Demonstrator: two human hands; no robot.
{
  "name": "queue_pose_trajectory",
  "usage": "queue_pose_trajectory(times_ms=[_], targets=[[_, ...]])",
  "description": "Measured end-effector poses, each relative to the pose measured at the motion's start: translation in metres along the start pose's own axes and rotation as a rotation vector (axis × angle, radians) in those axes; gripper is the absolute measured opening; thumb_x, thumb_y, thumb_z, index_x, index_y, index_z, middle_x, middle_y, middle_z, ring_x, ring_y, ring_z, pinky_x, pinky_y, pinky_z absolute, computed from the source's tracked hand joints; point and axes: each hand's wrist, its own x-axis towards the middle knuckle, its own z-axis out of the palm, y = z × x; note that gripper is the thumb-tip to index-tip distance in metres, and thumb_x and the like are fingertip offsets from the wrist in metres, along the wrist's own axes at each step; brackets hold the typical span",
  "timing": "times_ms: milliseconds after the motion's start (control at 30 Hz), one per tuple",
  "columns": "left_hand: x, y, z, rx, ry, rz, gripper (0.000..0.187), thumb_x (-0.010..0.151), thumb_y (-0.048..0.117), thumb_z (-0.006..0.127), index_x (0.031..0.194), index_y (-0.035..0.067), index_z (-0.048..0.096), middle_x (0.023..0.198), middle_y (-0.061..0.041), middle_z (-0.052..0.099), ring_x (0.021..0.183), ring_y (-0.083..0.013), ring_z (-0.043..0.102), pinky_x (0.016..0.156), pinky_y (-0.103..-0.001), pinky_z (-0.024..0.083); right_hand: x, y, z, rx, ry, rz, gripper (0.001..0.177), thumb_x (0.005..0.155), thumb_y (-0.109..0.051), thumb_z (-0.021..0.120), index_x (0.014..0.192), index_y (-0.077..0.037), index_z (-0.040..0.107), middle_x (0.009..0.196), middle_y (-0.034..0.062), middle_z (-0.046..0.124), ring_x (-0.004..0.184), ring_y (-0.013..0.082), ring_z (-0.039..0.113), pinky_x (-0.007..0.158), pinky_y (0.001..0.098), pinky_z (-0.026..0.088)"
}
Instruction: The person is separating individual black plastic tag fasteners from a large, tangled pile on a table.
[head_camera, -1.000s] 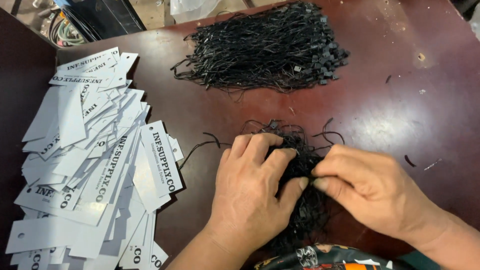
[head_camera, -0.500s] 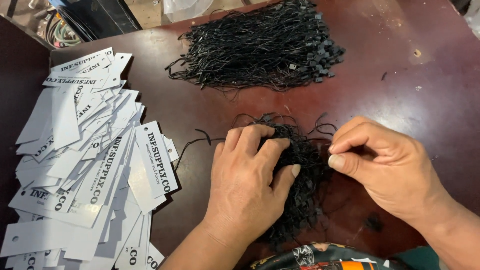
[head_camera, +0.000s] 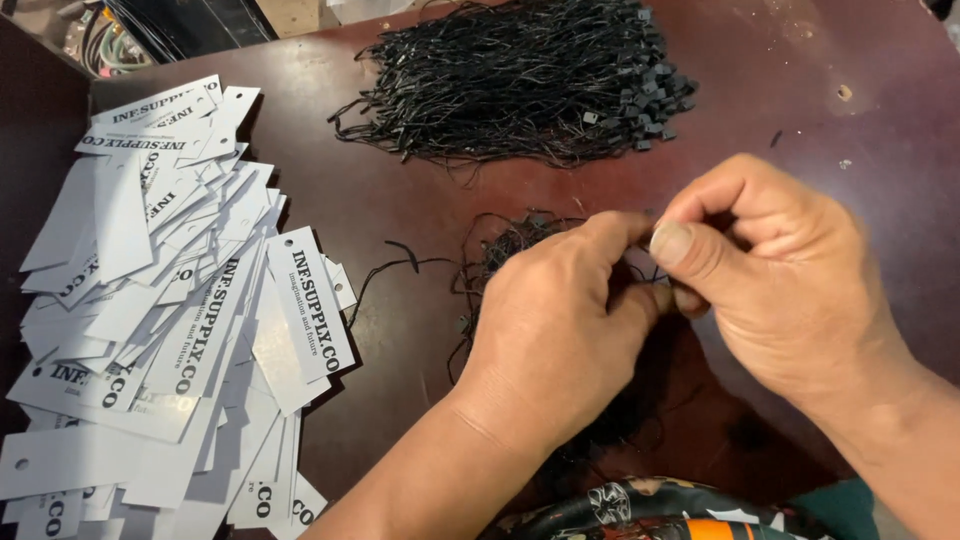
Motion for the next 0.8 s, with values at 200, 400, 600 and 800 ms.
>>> queue_pose_trajectory(times_ms=[200, 400, 600, 800], targets=[[-0.003, -0.008, -0.015, 0.08, 0.161, -0.099, 0.012, 0.089, 0.024, 0.064, 0.089, 0.02, 0.075, 0.089, 0.004, 0.079, 0.081, -0.0183, 0.073, 0.073, -0.037, 0.054, 0.009, 0.01, -0.016, 0.175, 0.071, 0.087, 0.006, 0.1, 0.002, 0.064, 0.103, -0.002, 0.059, 0.071, 0.0136, 0.06, 0.06, 0.0197, 0.062, 0.056, 0.0279, 0.053], [-0.007, 0.007, -0.007, -0.076, 0.145, 0.178, 0.063, 0.081, 0.03, 0.065, 0.139, 0.005, 0.055, 0.131, -0.013, 0.069, 0.117, -0.0281, 0.066, 0.1, -0.041, 0.051, -0.002, 0.001, -0.017, 0.009, -0.108, -0.081, 0.01, 0.094, -0.002, 0.069, 0.1, 0.0, 0.062, 0.08, 0.0105, 0.069, 0.062, 0.0147, 0.065, 0.06, 0.0233, 0.057], [0.001, 0.035, -0.022, 0.007, -0.194, -0.426, 0.022, 0.094, 0.042, 0.059, 0.083, 0.024, 0.067, 0.067, 0.0, 0.071, 0.071, -0.0242, 0.067, 0.07, -0.04, 0.05, 0.006, 0.0, -0.02, -0.147, -0.043, -0.227, 0.012, 0.098, 0.002, 0.071, 0.101, -0.002, 0.06, 0.101, 0.0107, 0.063, 0.091, 0.0161, 0.061, 0.079, 0.0237, 0.051], [-0.004, 0.039, -0.041, -0.191, -0.017, -0.633, 0.022, 0.092, 0.032, 0.066, 0.076, 0.018, 0.071, 0.061, 0.005, 0.06, 0.06, -0.0102, 0.052, 0.065, -0.03, 0.048, 0.004, 0.025, -0.007, -0.161, 0.034, 0.097, 0.006, 0.102, -0.009, 0.064, 0.104, -0.007, 0.06, 0.07, 0.0066, 0.063, 0.064, 0.0133, 0.06, 0.066, 0.0256, 0.054]])
